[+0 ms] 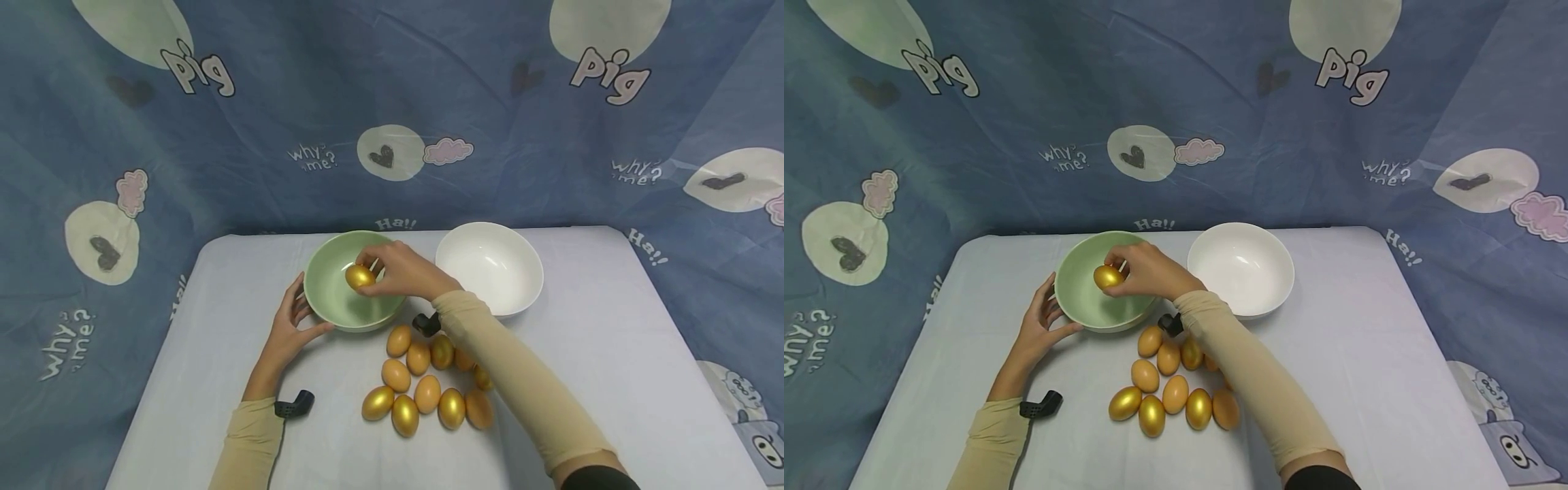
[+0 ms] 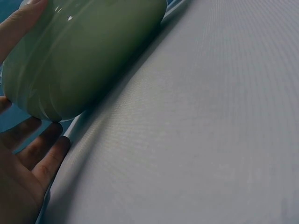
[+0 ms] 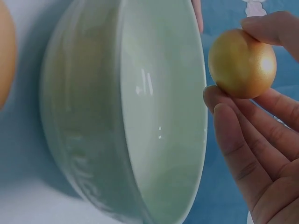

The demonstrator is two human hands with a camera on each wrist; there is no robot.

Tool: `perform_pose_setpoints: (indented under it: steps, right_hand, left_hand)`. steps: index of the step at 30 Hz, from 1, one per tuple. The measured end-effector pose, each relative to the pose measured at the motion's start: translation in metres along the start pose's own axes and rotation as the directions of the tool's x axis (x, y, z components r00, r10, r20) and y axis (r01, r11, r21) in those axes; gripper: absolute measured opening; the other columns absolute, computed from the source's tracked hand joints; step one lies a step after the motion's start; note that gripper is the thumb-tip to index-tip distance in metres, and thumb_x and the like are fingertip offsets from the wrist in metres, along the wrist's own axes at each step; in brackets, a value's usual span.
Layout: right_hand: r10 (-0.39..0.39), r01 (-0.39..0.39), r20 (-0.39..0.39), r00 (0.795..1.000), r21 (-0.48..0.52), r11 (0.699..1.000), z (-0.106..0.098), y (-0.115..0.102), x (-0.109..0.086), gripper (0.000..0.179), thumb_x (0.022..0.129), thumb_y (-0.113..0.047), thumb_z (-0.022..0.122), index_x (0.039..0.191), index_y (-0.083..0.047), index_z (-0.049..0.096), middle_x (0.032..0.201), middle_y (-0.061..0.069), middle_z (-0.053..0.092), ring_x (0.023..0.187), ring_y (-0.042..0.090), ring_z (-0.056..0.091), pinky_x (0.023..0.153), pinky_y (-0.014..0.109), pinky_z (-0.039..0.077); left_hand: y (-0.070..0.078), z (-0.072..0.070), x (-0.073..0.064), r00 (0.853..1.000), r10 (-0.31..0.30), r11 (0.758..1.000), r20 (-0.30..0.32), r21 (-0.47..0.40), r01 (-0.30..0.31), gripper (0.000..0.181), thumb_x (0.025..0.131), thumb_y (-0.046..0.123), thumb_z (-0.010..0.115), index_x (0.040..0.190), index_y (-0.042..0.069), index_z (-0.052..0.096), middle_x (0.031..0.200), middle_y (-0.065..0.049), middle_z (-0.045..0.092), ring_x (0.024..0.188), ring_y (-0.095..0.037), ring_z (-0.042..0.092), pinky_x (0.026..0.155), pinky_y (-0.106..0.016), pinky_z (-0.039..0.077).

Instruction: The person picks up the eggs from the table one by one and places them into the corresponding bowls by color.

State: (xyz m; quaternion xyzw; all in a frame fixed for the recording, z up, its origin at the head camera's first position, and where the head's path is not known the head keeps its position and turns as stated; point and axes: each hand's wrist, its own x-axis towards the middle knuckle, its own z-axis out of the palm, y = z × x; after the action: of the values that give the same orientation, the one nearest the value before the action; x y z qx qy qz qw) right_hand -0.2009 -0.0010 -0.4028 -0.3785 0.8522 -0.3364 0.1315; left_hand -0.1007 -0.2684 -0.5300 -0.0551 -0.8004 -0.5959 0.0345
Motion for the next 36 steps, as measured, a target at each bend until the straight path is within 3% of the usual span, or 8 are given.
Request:
perform_pose_setpoints:
  steps: [9, 20, 25, 31, 36]
  right_hand:
    - [0.008, -0.008, 0.026, 1.000, 0.002, 1.000, 0.006, 0.004, 0.019, 0.039, 0.085, -0.029, 0.082, 0.118, -0.011, 0.070, 0.113, 0.003, 0.076, 0.100, 0.015, 0.073, 0.087, 0.019, 0.062]
    - [0.016, -0.016, 0.001, 1.000, -0.091, 0.996, 0.016, 0.009, 0.039, 0.040, 0.085, -0.030, 0.081, 0.117, -0.009, 0.070, 0.113, 0.004, 0.077, 0.101, 0.015, 0.073, 0.089, 0.021, 0.060]
    - [0.039, -0.038, 0.002, 0.999, -0.139, 0.990, 0.021, 0.009, 0.048, 0.040, 0.085, -0.032, 0.080, 0.117, -0.011, 0.070, 0.114, 0.003, 0.077, 0.105, 0.014, 0.071, 0.093, 0.025, 0.059]
    - [0.061, -0.059, 0.010, 0.998, -0.098, 0.993, 0.028, 0.011, 0.056, 0.040, 0.086, -0.029, 0.080, 0.118, -0.008, 0.069, 0.115, 0.006, 0.076, 0.106, 0.017, 0.072, 0.093, 0.026, 0.060]
    - [0.094, -0.092, 0.025, 0.995, -0.051, 0.994, 0.033, 0.010, 0.061, 0.042, 0.087, -0.028, 0.080, 0.120, -0.005, 0.069, 0.117, 0.009, 0.075, 0.108, 0.019, 0.071, 0.094, 0.028, 0.060]
  left_hand:
    - [0.002, 0.000, 0.001, 1.000, 0.001, 1.000, 0.011, -0.002, -0.001, 0.117, 0.079, 0.002, 0.089, 0.167, 0.027, 0.016, 0.168, -0.011, 0.029, 0.147, -0.036, 0.043, 0.112, -0.011, 0.046]
    - [0.000, -0.001, -0.001, 1.000, 0.022, 1.000, 0.009, -0.005, -0.021, 0.116, 0.079, 0.000, 0.088, 0.166, 0.028, 0.017, 0.168, -0.011, 0.031, 0.144, -0.023, 0.046, 0.111, -0.010, 0.046]
    - [-0.001, -0.001, -0.001, 1.000, 0.019, 1.000, 0.006, -0.004, -0.019, 0.116, 0.079, 0.001, 0.088, 0.166, 0.028, 0.018, 0.168, -0.012, 0.031, 0.145, -0.026, 0.046, 0.112, -0.011, 0.046]
    - [-0.001, -0.001, -0.002, 1.000, 0.003, 1.000, 0.010, -0.016, -0.003, 0.116, 0.079, 0.002, 0.089, 0.166, 0.030, 0.018, 0.168, -0.010, 0.030, 0.147, -0.027, 0.045, 0.113, -0.012, 0.046]
    - [0.000, -0.002, -0.001, 1.000, 0.008, 1.000, 0.017, -0.020, -0.007, 0.116, 0.079, -0.001, 0.088, 0.167, 0.024, 0.016, 0.168, -0.011, 0.030, 0.149, -0.037, 0.041, 0.112, -0.012, 0.046]
